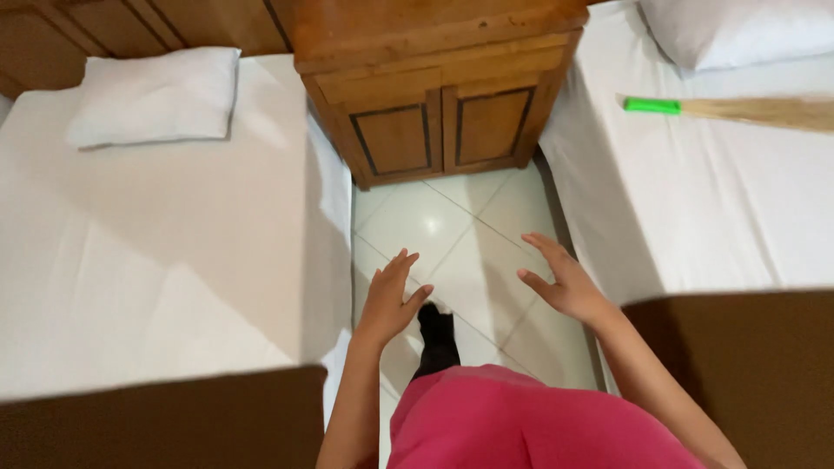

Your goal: Clean a hotel room by mopping and wiping surfaces.

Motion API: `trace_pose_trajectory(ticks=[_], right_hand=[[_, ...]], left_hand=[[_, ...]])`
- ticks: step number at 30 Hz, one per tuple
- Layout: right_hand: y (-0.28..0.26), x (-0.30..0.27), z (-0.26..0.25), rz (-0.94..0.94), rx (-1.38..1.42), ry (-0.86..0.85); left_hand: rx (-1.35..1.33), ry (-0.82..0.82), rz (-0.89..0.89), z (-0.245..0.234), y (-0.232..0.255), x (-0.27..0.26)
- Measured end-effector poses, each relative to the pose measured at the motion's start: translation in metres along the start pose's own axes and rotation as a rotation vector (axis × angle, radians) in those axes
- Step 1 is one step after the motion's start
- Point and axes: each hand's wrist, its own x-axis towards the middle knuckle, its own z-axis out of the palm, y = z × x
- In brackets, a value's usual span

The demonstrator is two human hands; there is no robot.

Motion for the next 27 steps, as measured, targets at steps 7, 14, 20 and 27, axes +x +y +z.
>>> trace_pose_trajectory(ticks=[7, 14, 20, 27], right_hand=[[-0.018, 0.183, -0.005, 0.163, 0.023, -0.008], [-0.006, 0.333, 0.011, 0.056, 0.029, -0.033], [0.039, 0.478, -0.003, 0.065, 0.054, -0.113], [0.140, 0.731, -0.017, 0.043, 0.240, -0.072]], left_hand=[[0.077, 0.015, 0.049, -0.060, -0.066, 0.165], [0.067, -0.032, 0.057, -0.101, -0.099, 0.292], [0.041, -0.006, 0.001, -0.112, -0.138, 0.388], [0.047, 0.115, -0.117, -0.132, -0.166, 0.546]])
